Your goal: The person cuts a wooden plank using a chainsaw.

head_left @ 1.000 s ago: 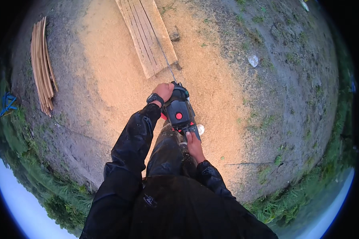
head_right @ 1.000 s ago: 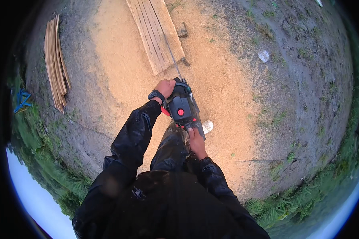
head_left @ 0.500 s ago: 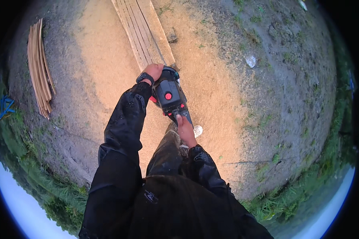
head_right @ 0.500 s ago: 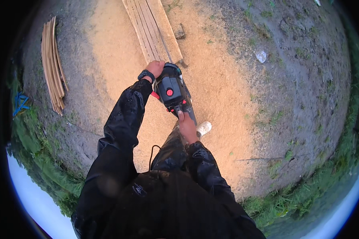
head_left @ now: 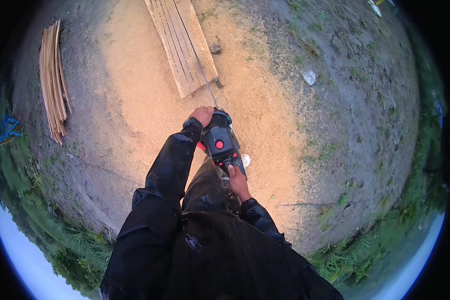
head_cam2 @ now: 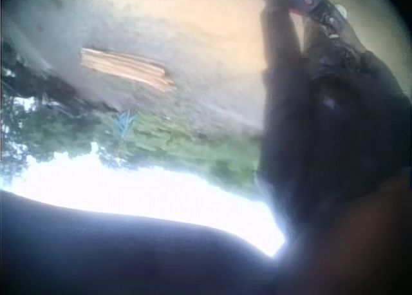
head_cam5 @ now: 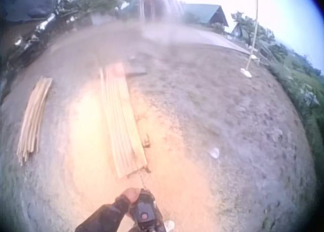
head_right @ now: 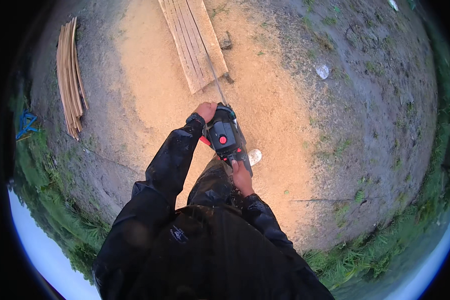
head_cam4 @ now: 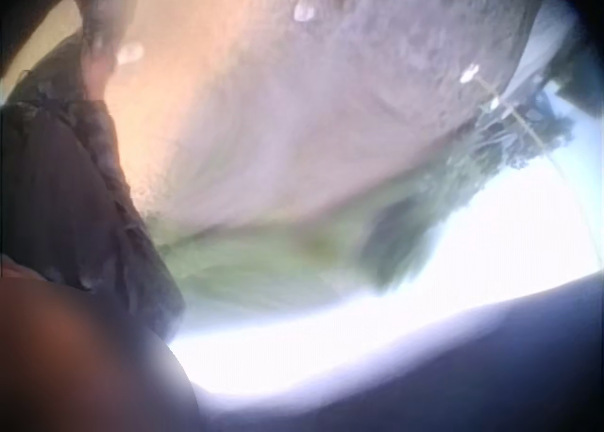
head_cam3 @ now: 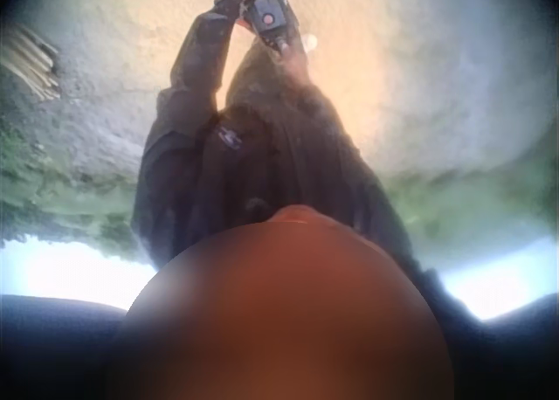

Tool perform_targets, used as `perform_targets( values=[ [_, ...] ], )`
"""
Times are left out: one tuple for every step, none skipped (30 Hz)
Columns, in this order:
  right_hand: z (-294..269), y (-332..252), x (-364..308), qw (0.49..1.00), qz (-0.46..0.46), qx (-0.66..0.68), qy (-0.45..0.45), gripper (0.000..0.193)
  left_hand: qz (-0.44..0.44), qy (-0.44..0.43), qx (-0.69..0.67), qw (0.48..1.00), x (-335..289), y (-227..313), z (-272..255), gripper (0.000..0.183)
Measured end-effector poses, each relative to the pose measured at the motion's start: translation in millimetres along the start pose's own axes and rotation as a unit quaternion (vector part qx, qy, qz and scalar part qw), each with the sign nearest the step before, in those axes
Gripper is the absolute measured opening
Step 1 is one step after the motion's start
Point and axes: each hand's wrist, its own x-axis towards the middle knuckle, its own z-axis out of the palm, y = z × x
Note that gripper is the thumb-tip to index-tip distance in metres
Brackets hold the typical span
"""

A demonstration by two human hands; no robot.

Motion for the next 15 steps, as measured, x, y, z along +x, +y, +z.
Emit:
perform_targets(
  values=[
    [-9, 17, -9, 1.000, 0.019, 0.001, 0.016, 0.056, 0.075, -0.023, 0.056, 0.995, -13, 36, 8, 0.045],
    [-11, 21, -18, 1.000, 0.016, 0.018, 0.019, 0.055, 0.074, -0.030, 0.060, 0.995, -22, 50, 1, 0.043],
    [-13, 25, -31, 0.999, 0.016, 0.033, 0.017, 0.054, 0.068, -0.040, 0.062, 0.995, -38, 56, 2, 0.041],
    [-14, 30, -41, 0.999, 0.018, 0.030, 0.019, 0.054, 0.067, -0.045, 0.059, 0.995, -53, 62, 7, 0.041],
    [-15, 27, -47, 0.999, 0.013, 0.026, 0.019, 0.054, 0.034, -0.041, 0.028, 0.998, -59, 63, 2, 0.038],
    [-16, 26, -61, 0.999, 0.030, 0.017, 0.008, 0.055, 0.003, -0.038, -0.005, 0.999, -66, 64, -3, 0.035],
    [-14, 17, -68, 0.999, 0.042, 0.009, -0.009, 0.055, 0.087, -0.019, 0.092, 0.992, -73, 48, 3, 0.035],
    [-18, 20, -79, 0.997, 0.069, -0.001, -0.028, 0.056, 0.032, -0.040, 0.050, 0.997, -80, 52, 4, 0.036],
    [-19, 20, -88, 0.997, 0.073, -0.001, -0.028, 0.056, -0.023, -0.061, 0.008, 0.998, -85, 55, 4, 0.037],
    [-25, 18, -96, 0.997, 0.069, -0.002, -0.024, 0.056, -0.019, -0.064, 0.004, 0.998, -92, 62, -3, 0.037],
    [-29, 17, -98, 0.998, 0.061, -0.002, -0.019, 0.057, 0.024, -0.074, -0.001, 0.997, -98, 70, -13, 0.039],
    [-33, 13, -100, 0.997, 0.075, -0.012, -0.009, 0.059, 0.067, -0.083, -0.006, 0.994, -101, 78, -24, 0.041],
    [-33, 8, -102, 0.997, 0.069, -0.013, -0.005, 0.059, 0.070, -0.077, -0.005, 0.995, -104, 80, -33, 0.041],
    [-35, 4, -100, 0.996, 0.085, 0.000, -0.018, 0.059, 0.048, -0.074, -0.023, 0.996, -101, 82, -34, 0.040],
    [-38, 0, -100, 0.995, 0.099, 0.013, -0.030, 0.060, 0.027, -0.070, -0.041, 0.996, -99, 82, -36, 0.040]
  ],
)
